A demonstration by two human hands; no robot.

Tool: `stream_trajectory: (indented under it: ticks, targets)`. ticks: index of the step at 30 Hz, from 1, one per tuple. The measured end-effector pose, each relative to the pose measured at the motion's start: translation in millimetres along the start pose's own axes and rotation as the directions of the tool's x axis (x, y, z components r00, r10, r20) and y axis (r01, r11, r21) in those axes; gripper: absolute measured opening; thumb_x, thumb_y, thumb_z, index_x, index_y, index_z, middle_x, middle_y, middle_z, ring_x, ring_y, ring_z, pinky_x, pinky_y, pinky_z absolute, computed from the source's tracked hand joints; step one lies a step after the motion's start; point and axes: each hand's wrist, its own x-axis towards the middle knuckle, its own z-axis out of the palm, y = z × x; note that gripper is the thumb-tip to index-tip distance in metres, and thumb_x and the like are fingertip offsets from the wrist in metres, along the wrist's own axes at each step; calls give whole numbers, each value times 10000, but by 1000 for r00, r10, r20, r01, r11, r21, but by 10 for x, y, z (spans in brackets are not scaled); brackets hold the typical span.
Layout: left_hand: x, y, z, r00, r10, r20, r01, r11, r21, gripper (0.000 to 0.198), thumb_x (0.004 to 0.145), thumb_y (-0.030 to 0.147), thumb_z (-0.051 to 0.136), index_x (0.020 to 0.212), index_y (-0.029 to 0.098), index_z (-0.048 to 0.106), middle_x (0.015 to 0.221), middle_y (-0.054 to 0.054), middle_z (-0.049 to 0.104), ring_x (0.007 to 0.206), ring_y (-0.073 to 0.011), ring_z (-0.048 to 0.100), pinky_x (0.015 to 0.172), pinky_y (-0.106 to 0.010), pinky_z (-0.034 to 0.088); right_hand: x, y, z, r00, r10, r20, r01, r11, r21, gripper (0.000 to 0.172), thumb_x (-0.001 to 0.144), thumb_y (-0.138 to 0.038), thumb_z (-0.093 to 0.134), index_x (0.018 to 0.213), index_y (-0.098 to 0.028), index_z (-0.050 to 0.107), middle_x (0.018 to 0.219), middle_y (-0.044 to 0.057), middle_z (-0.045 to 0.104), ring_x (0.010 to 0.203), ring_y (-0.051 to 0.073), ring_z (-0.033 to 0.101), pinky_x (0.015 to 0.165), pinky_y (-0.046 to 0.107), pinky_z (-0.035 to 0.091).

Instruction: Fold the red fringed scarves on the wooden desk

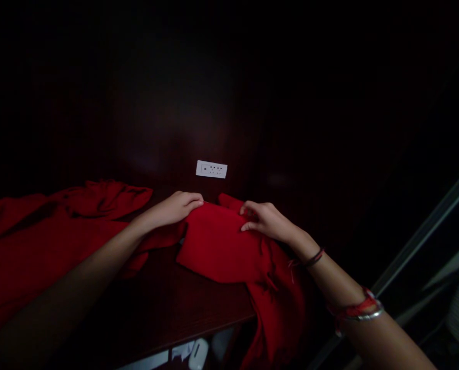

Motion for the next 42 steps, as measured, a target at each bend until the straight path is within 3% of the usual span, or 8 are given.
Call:
stream_trajectory:
  ticks: [3,7,12,20,26,35,42]
  targets:
    - [0,-19,10,999,40,-2,-40,998,46,279,826,254,299,743,159,548,695,-7,567,639,-112,499,634,-232,352,5,-19,-1,994,102,-29,-102,995,1,335,704,-357,543,970,-163,481,652,-8,564,562,93,508,521,177,365]
    - [16,-37,60,993,117,-21,-111,977,182,276,829,262,314,747,155,555,753,-31,556,724,-135,493,703,-254,354,20,-12,-8,986,164,-37,-167,981,-99,167,767,-296,460,796,-159,552,657,14,577,570,95,515,524,177,350]
    - [7,-43,83,987,134,85,-145,979,141,256,823,254,326,806,177,569,798,-26,577,754,-135,508,697,-246,361,36,49,27,978,207,-4,-202,950,-240,217,808,-255,371,732,-164,553,683,41,583,597,113,535,539,188,345]
    - [-49,0,61,987,45,157,-60,994,93,241,827,274,315,839,181,537,802,-23,568,700,-124,506,640,-236,366,54,23,101,983,184,-7,-180,950,-257,230,825,-245,339,720,-156,523,682,53,574,594,116,532,539,191,342]
    - [2,127,265,994,87,59,-89,995,39,171,735,274,500,855,156,532,766,-17,566,692,-119,502,641,-213,372,81,-34,182,990,141,-13,-141,972,-186,229,830,-263,338,716,-162,509,642,30,561,553,105,513,537,192,344]
    - [27,81,293,993,108,45,-109,994,16,184,786,173,381,788,161,564,793,-22,591,738,-126,526,683,-222,365,62,-7,113,1000,6,-6,-7,984,-180,185,795,-202,397,779,-153,574,759,45,593,696,129,539,646,222,391]
    - [19,87,338,988,139,64,-143,987,70,162,807,148,339,786,156,500,789,-28,552,749,-130,501,677,-238,369,38,101,82,999,30,22,-23,965,-262,196,770,-172,418,759,-166,613,780,45,606,725,144,547,682,239,397]
